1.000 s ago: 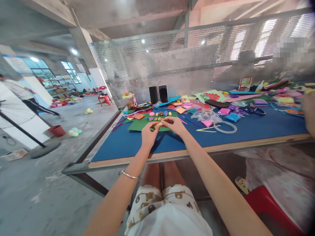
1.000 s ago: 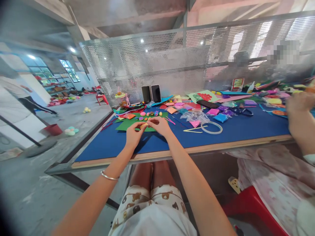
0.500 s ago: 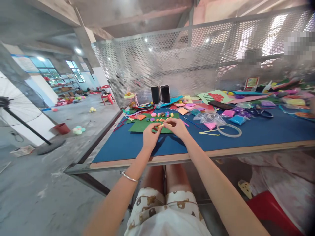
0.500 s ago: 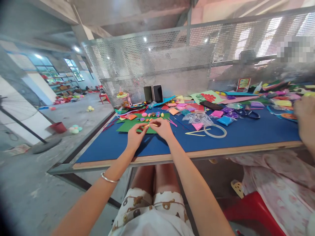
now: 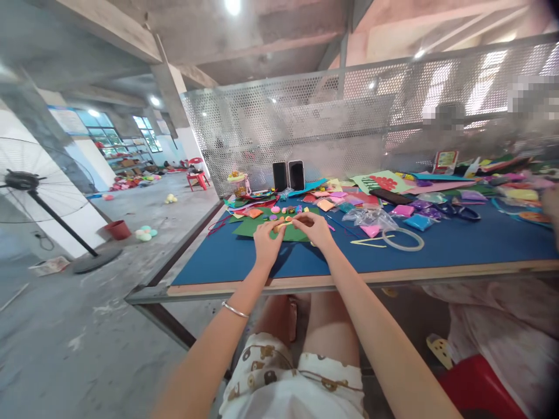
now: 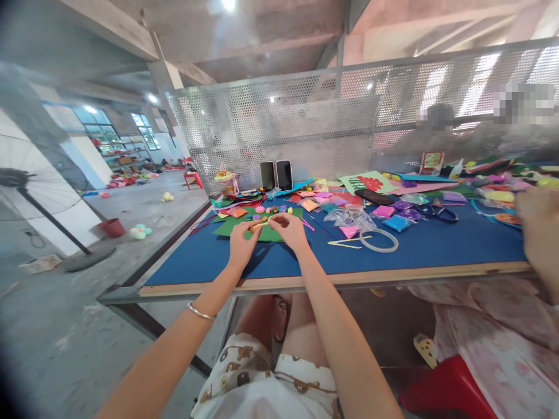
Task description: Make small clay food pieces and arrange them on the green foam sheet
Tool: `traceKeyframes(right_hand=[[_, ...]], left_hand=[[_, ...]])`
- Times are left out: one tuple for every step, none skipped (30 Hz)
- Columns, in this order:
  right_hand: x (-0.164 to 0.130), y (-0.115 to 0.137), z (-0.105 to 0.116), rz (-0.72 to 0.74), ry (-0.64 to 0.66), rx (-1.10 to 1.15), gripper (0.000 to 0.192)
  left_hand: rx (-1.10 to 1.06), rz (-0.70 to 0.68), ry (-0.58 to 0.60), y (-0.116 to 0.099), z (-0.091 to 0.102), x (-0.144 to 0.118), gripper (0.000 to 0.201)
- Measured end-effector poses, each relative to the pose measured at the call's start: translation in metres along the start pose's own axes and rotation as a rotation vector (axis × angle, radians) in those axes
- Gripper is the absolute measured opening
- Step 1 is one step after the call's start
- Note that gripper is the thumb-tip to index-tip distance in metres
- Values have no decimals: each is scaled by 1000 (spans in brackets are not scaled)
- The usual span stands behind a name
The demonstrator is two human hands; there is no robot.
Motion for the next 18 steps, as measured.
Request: traceKeyframes(right_hand=[[0,0,0,4,0,8,24],[1,0,-1,7,0,14,25],[1,0,-2,9,1,20,27],[2,1,-2,11,3,25,28],[2,2,-3,11,3,30,29],[2,2,-4,11,3,35,30],[2,3,-5,8,1,39,30],[1,3,-5,3,-2,42,30],[1,3,-5,-7,-6,44,29],[1,3,-5,-20,-14,44,28],[0,3,-5,-36,-23,44,27],[0,2,-4,-55,-34,44,26],[0,2,-4,-76,-45,45,26],[-1,1,-3,-98,-56,46,28],[-1,0,-3,-120,-65,47,31],[-1,-1,-3,-141,-71,49,34],[-2,-1,-3,-159,-74,51,36],[-2,-1,-3,-176,-75,52,38]], left_hand=[[-5,-6,19,0,-2,0,18],[-12,-12,40,-1,-4,-1,21],[-18,-17,60,-1,-5,-1,21],[-23,-22,75,-2,-7,-1,19],[-27,-24,85,-2,-7,-2,15],[-30,-24,88,-2,-7,-2,11],[-32,-23,83,-2,-7,-2,8],[-33,-19,72,-2,-6,-2,6],[-34,-13,58,-1,-4,-2,7],[-36,-5,43,0,-3,-2,8],[-40,5,30,1,-2,-3,9],[-46,17,21,2,-1,-3,9],[-55,29,17,3,-1,-3,9],[-65,41,16,4,-1,-3,9],[-76,52,18,5,-1,-4,9],[-86,61,22,6,-1,-4,10],[-94,68,25,7,-2,-4,11],[-102,74,30,8,-2,-4,11]])
Point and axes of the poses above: each hand's wrist, its own x-axis towards the middle knuckle, its own z-axis out of the back of the hand, y = z × x, the point moved 6 cm from there along x, towards the middle knuckle, and after that the axes turned 9 degrees about -z, right-handed, at the moved point
